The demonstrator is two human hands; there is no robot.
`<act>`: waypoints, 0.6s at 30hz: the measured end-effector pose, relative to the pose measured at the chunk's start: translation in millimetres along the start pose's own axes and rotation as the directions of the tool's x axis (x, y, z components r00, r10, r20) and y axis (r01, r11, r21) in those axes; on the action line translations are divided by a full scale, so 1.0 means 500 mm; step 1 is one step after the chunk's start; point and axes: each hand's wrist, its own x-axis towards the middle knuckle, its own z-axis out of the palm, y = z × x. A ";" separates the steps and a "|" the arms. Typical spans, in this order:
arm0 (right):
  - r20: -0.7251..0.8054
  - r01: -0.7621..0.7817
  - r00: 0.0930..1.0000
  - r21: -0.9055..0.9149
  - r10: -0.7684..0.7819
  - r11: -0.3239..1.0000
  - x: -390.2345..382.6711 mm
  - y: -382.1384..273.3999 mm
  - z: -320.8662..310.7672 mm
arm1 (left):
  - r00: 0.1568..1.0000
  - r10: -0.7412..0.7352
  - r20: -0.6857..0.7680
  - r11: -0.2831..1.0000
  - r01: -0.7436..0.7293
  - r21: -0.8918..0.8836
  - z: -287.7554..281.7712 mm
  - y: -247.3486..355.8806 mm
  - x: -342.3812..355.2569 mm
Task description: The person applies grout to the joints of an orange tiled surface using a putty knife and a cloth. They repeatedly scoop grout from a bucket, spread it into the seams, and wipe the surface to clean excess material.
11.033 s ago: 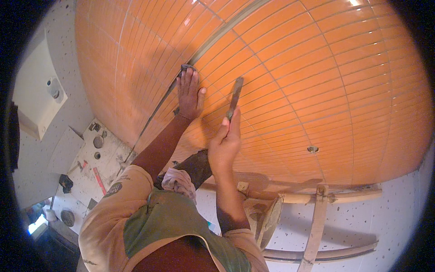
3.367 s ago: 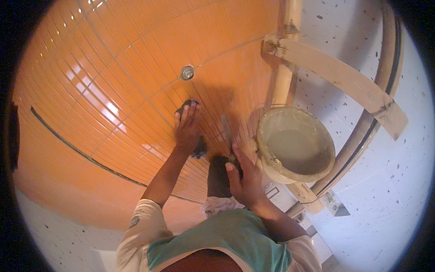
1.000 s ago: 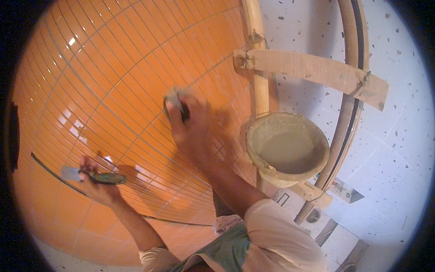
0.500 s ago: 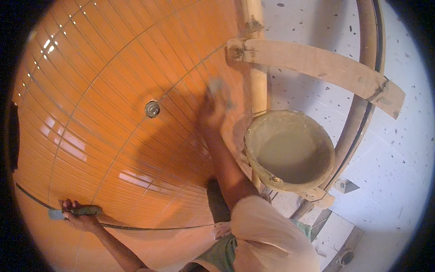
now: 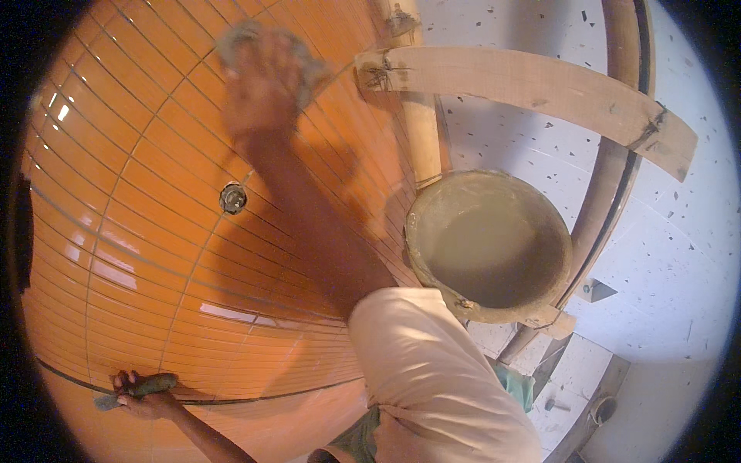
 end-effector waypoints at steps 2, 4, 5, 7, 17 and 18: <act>-0.033 -0.081 0.996 -0.038 0.080 0.996 -0.125 0.121 -0.050 | 0.999 0.033 0.002 0.999 -0.033 0.036 -0.012 -0.003 -0.006; 0.034 -0.470 0.883 0.059 0.468 0.881 -0.254 0.210 -0.159 | 0.999 0.017 0.029 1.000 -0.017 -0.003 -0.021 -0.006 -0.004; 0.061 -0.636 0.772 0.089 0.633 0.767 -0.314 0.255 -0.216 | 0.999 0.015 0.041 0.999 -0.013 -0.032 -0.018 -0.007 0.000; -0.102 -0.697 0.716 -0.140 0.690 0.703 -0.368 0.331 -0.221 | 0.999 0.030 0.022 0.999 -0.029 -0.041 0.004 -0.010 0.002; 0.073 -0.216 0.974 -0.011 0.217 0.976 -0.041 0.139 -0.090 | 0.998 0.044 0.044 0.998 -0.047 0.051 -0.060 -0.028 0.021; 0.087 -0.238 0.968 0.032 0.235 0.971 -0.062 0.157 -0.098 | 0.998 0.061 0.033 0.995 -0.064 0.080 -0.056 -0.026 0.012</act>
